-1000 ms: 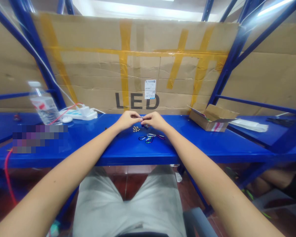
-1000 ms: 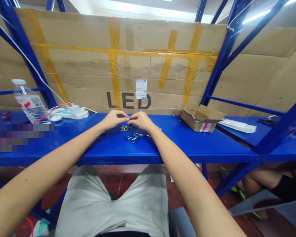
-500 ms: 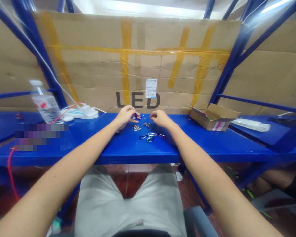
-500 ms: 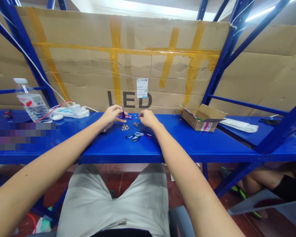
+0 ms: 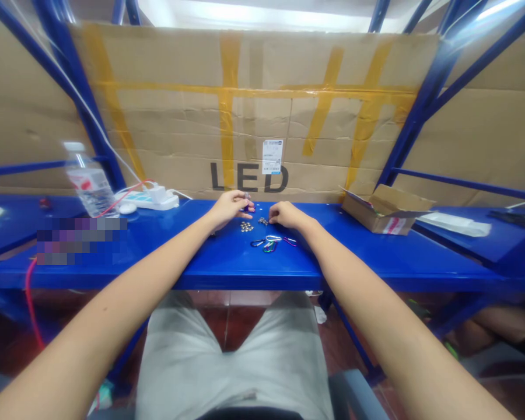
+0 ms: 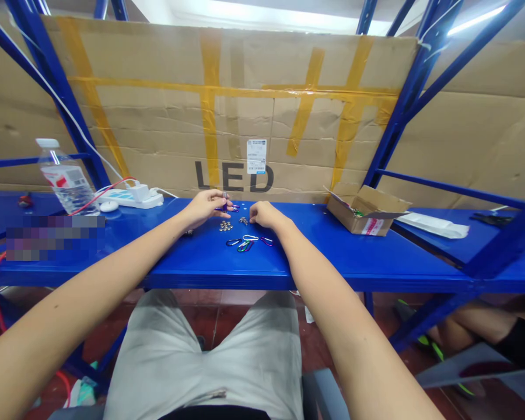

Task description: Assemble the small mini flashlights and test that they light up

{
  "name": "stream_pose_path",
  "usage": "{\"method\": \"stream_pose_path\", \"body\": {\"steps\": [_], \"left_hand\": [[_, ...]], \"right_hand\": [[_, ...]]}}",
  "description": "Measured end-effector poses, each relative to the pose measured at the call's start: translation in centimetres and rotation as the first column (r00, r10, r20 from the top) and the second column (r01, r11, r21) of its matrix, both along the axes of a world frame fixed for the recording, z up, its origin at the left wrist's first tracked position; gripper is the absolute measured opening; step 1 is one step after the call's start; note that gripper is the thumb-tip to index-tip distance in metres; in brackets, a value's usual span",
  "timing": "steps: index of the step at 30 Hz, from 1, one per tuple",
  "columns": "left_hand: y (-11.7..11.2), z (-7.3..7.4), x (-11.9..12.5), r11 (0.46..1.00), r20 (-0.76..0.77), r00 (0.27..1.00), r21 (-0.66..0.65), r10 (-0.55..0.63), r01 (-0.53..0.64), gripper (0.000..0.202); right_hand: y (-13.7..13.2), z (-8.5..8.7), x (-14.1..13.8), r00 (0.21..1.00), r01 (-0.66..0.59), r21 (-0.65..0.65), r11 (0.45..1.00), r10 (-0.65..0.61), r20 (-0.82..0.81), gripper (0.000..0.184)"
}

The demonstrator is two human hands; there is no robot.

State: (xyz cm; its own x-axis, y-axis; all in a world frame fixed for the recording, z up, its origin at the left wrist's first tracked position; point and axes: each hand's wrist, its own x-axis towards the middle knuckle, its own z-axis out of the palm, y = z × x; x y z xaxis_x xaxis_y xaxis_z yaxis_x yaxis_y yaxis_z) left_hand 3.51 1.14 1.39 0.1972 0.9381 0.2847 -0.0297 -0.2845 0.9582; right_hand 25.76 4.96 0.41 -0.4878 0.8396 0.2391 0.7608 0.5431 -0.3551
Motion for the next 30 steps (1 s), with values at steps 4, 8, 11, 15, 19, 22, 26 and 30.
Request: {"method": "stream_pose_path", "body": {"steps": [4, 8, 11, 15, 19, 22, 26, 30], "left_hand": [[0.4, -0.4, -0.2, 1.0, -0.025, 1.0, 0.019, 0.008, -0.007, 0.011], [0.7, -0.6, -0.3, 0.997, -0.134, 0.991, 0.062, -0.028, 0.037, 0.016], [0.7, -0.7, -0.3, 0.994, -0.222, 0.974, 0.092, -0.036, 0.058, 0.014], [0.5, -0.7, -0.2, 0.988, -0.294, 0.955, 0.138, -0.025, 0.068, 0.013], [0.4, -0.7, -0.5, 0.982, -0.402, 0.916, 0.167, -0.014, 0.088, 0.018], [0.4, -0.7, -0.6, 0.969, -0.454, 0.89, 0.233, 0.03, 0.086, 0.018], [0.5, -0.9, -0.2, 0.925, -0.51, 0.847, 0.375, 0.15, 0.063, 0.015], [0.4, -1.0, 0.4, 0.868, -0.6, 0.745, 0.494, 0.29, 0.06, 0.029]], "right_hand": [[-0.3, 0.2, 0.1, 0.993, 0.086, 0.014, 0.996, -0.085, -0.088, 0.011], [-1.1, 0.5, -0.9, 0.902, 0.031, 0.04, 0.999, -0.01, -0.431, 0.008], [-1.8, 0.7, -2.0, 0.821, -0.038, 0.149, 0.988, 0.116, -0.559, 0.006], [-2.6, 0.8, -2.7, 0.84, -0.056, 0.244, 0.968, 0.177, -0.512, 0.005], [-2.9, 0.7, -2.6, 0.869, -0.08, 0.249, 0.965, 0.19, -0.457, 0.007], [-3.0, 0.7, -2.5, 0.878, -0.088, 0.246, 0.965, 0.192, -0.439, 0.008], [-3.0, 0.7, -2.5, 0.887, -0.099, 0.272, 0.957, 0.209, -0.412, 0.008], [-2.7, 0.7, -2.2, 0.88, -0.097, 0.291, 0.952, 0.219, -0.422, 0.008]]}}
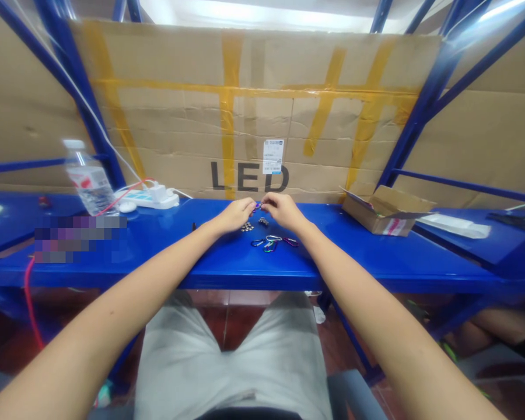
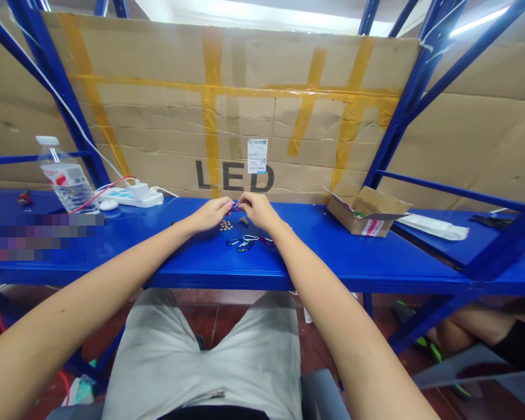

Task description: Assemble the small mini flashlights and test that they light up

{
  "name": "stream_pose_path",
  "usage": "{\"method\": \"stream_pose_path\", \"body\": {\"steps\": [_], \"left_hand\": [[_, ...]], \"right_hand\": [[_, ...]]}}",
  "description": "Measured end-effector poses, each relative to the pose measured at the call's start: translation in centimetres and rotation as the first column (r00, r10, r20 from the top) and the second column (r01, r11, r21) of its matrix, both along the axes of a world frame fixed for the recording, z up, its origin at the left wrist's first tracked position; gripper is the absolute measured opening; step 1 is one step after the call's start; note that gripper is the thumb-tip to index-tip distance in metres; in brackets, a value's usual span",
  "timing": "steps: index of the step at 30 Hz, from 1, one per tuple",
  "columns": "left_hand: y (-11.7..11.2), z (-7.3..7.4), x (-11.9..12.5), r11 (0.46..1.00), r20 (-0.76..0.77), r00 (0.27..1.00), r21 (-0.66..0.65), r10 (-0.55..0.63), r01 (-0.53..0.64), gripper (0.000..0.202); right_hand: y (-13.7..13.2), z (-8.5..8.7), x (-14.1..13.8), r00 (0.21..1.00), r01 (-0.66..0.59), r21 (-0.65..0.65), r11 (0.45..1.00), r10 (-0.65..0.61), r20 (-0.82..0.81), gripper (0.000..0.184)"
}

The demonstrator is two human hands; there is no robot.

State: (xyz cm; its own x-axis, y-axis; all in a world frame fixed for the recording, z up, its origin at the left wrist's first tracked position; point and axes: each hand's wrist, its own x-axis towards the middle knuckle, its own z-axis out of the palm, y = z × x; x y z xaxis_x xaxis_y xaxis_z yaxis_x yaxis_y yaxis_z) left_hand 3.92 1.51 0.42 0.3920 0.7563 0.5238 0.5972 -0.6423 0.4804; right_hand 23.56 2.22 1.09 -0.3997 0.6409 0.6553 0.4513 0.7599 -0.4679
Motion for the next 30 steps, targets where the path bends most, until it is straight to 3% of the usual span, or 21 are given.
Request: {"method": "stream_pose_path", "body": {"steps": [4, 8, 15, 20, 25, 30], "left_hand": [[-0.2, 0.1, 0.2, 0.995, -0.152, 0.988, 0.092, 0.04, -0.027, 0.03], [-0.5, 0.0, 0.0, 0.997, -0.156, 0.988, 0.081, 0.02, -0.008, 0.023], [-1.1, -0.2, 0.1, 0.971, -0.266, 0.963, 0.237, 0.033, 0.032, 0.018], [-1.6, -0.2, 0.3, 0.94, -0.334, 0.941, 0.335, 0.055, 0.064, 0.017], [-1.6, -0.1, 0.3, 0.881, -0.42, 0.906, 0.447, 0.057, 0.152, 0.018], [-1.6, 0.1, 0.3, 0.826, -0.428, 0.903, 0.524, 0.043, 0.209, 0.022]], "right_hand": [[0.2, -0.2, 0.2, 0.999, -0.028, -0.019, 0.999, 0.028, 0.015, 0.01], [0.1, -0.2, 0.2, 0.999, -0.05, -0.046, 0.998, 0.051, 0.019, 0.011], [-0.6, 0.1, 0.3, 0.998, -0.055, -0.186, 0.981, 0.051, -0.025, 0.009], [-0.9, 0.5, 0.1, 0.979, -0.153, -0.451, 0.879, 0.073, -0.19, 0.01], [-1.4, 1.0, 0.3, 0.962, -0.194, -0.583, 0.789, 0.036, -0.272, 0.013], [-1.8, 1.2, 0.5, 0.936, -0.299, -0.704, 0.645, 0.055, -0.348, 0.015]]}}
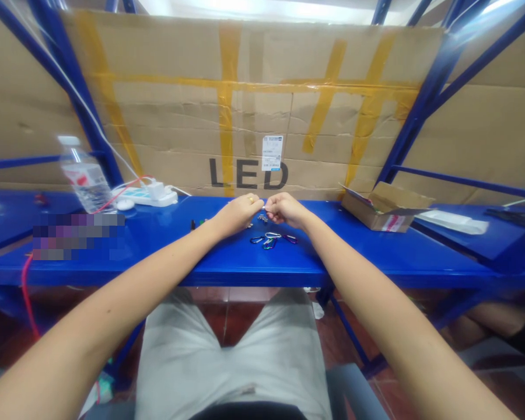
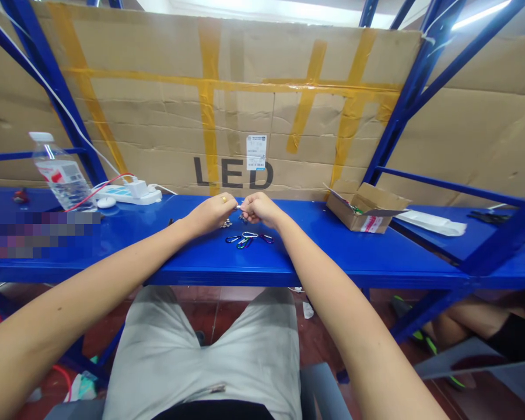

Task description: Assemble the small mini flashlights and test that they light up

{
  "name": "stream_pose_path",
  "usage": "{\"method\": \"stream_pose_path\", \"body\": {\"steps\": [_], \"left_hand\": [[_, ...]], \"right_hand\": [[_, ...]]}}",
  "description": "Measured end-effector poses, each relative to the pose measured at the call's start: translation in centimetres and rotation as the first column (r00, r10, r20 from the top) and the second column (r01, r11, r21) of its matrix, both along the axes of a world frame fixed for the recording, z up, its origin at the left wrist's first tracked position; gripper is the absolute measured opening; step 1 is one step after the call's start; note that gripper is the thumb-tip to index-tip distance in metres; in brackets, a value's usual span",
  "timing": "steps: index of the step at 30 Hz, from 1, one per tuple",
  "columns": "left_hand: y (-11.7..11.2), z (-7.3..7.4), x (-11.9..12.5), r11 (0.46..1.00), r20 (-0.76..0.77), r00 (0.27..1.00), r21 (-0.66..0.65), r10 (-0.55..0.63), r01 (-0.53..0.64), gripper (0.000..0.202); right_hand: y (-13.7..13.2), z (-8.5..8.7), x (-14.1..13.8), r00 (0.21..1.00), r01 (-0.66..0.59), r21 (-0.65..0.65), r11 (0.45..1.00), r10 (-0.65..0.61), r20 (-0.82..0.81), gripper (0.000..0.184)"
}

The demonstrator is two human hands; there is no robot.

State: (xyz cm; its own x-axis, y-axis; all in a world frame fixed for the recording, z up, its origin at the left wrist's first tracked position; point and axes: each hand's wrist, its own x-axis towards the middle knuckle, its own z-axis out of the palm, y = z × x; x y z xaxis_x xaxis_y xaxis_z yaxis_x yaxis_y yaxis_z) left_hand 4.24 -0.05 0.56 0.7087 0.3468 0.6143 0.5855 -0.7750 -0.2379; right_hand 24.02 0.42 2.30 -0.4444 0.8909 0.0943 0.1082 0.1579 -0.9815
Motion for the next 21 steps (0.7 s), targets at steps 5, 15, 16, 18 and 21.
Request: {"method": "stream_pose_path", "body": {"steps": [5, 15, 16, 18, 21], "left_hand": [[-0.28, 0.08, 0.29, 1.0, 0.081, 0.997, 0.004, 0.009, -0.009, 0.02], [0.1, -0.26, 0.27, 0.989, 0.255, 0.967, -0.143, 0.014, 0.023, 0.013], [0.03, -0.17, 0.26, 0.988, 0.26, 0.966, -0.148, 0.006, 0.034, 0.013], [-0.1, -0.01, 0.26, 0.985, 0.274, 0.961, -0.153, -0.037, 0.081, 0.013], [-0.3, 0.22, 0.43, 0.975, 0.284, 0.952, -0.152, -0.111, 0.159, 0.016]], "right_hand": [[-0.01, -0.01, -0.15, 0.997, -0.012, -0.02, 1.0, 0.01, -0.078, 0.015], [0.3, -0.04, -0.08, 0.995, -0.008, -0.076, 0.997, 0.001, -0.103, 0.016], [0.27, 0.06, 0.01, 0.992, -0.036, -0.122, 0.992, 0.021, -0.123, 0.016], [0.28, 0.29, 0.18, 0.985, -0.095, -0.229, 0.969, 0.059, -0.161, 0.014], [0.36, 0.63, 0.38, 0.972, -0.179, -0.364, 0.914, 0.109, -0.206, 0.011]]}}
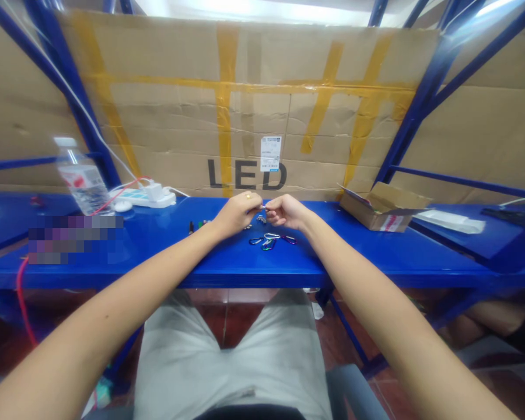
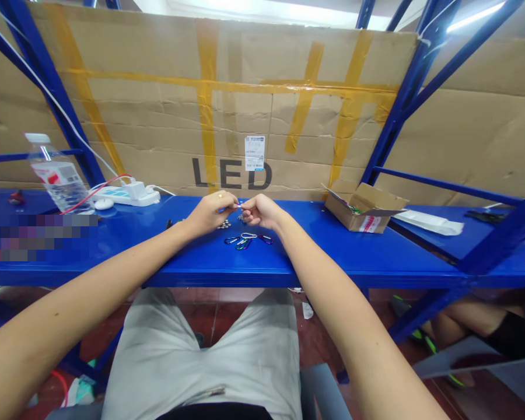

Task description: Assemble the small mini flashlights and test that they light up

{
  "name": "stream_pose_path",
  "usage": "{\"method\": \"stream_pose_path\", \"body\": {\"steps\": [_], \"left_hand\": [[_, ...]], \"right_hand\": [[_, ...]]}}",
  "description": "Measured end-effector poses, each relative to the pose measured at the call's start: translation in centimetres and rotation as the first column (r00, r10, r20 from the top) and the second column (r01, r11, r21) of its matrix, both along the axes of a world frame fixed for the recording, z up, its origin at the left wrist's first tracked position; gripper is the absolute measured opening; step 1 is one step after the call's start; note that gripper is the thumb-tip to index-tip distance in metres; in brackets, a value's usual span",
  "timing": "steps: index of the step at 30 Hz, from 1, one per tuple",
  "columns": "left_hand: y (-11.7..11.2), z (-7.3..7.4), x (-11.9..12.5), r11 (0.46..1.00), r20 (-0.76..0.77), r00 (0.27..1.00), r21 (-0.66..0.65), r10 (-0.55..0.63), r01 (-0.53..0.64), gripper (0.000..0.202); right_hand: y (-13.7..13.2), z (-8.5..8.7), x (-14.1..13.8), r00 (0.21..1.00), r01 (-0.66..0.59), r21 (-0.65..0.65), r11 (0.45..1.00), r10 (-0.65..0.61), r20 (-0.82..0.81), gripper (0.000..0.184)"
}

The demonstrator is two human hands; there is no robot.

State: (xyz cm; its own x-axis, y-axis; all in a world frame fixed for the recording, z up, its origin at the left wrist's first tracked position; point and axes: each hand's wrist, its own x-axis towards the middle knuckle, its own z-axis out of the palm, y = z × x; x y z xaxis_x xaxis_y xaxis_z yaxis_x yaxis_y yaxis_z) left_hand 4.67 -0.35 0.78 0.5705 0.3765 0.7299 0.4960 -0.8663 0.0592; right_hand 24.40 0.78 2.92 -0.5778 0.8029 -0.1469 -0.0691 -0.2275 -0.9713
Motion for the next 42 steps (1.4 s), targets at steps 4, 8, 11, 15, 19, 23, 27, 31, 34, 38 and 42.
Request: {"method": "stream_pose_path", "body": {"steps": [4, 8, 11, 15, 19, 23, 27, 31, 34, 38, 42], "left_hand": [[-0.4, 0.2, 0.4, 1.0, 0.021, 1.0, 0.016, -0.007, 0.007, 0.016], [-0.4, 0.1, 0.5, 0.998, 0.06, 0.996, -0.04, 0.058, -0.056, 0.011], [-0.1, -0.1, 0.4, 0.993, 0.091, 0.993, -0.099, 0.074, -0.065, 0.01], [0.0, 0.0, 0.4, 0.985, 0.156, 0.987, -0.172, 0.044, -0.017, 0.005], [-0.4, 0.1, 0.5, 0.98, 0.167, 0.985, -0.198, 0.047, -0.013, 0.01], [-0.7, 0.2, 0.5, 0.987, 0.153, 0.987, -0.161, 0.051, -0.026, 0.01], [-0.6, 0.1, 0.5, 0.997, 0.161, 0.987, -0.074, 0.007, 0.005, 0.01], [-0.3, -0.1, 0.5, 0.996, 0.132, 0.989, 0.076, -0.061, 0.052, 0.014], [-0.1, -0.1, 0.5, 0.983, 0.082, 0.992, 0.166, -0.092, 0.077, 0.017], [0.1, 0.0, 0.5, 0.986, 0.084, 0.994, 0.158, -0.07, 0.056, 0.014], [0.4, 0.0, 0.4, 0.99, 0.137, 0.99, 0.139, -0.012, -0.007, 0.012]], "right_hand": [[0.0, 0.2, 0.1, 0.999, -0.022, -0.013, 1.0, 0.022, -0.031, 0.012], [-0.3, -0.1, -0.2, 0.995, 0.096, 0.176, 0.98, -0.095, -0.009, 0.017], [-0.3, -0.5, -0.4, 0.986, 0.149, 0.314, 0.938, -0.164, 0.02, 0.019], [0.0, -0.8, -0.7, 0.977, 0.179, 0.374, 0.91, -0.211, 0.045, 0.017], [0.0, -0.8, -0.6, 0.978, 0.173, 0.364, 0.915, -0.202, 0.043, 0.018], [-0.2, -0.5, -0.4, 0.987, 0.134, 0.293, 0.947, -0.152, 0.041, 0.023], [-0.2, 0.0, -0.1, 0.999, 0.051, 0.145, 0.988, -0.05, -0.007, 0.02], [0.0, 0.4, 0.3, 0.997, -0.049, -0.041, 0.998, 0.046, -0.056, 0.018], [0.2, 0.5, 0.5, 0.991, -0.109, -0.132, 0.985, 0.096, -0.098, 0.021], [0.2, 0.4, 0.5, 0.987, -0.115, -0.097, 0.989, 0.103, -0.126, 0.025], [-0.2, 0.3, 0.3, 0.99, -0.026, 0.175, 0.984, 0.049, -0.13, 0.027]]}}
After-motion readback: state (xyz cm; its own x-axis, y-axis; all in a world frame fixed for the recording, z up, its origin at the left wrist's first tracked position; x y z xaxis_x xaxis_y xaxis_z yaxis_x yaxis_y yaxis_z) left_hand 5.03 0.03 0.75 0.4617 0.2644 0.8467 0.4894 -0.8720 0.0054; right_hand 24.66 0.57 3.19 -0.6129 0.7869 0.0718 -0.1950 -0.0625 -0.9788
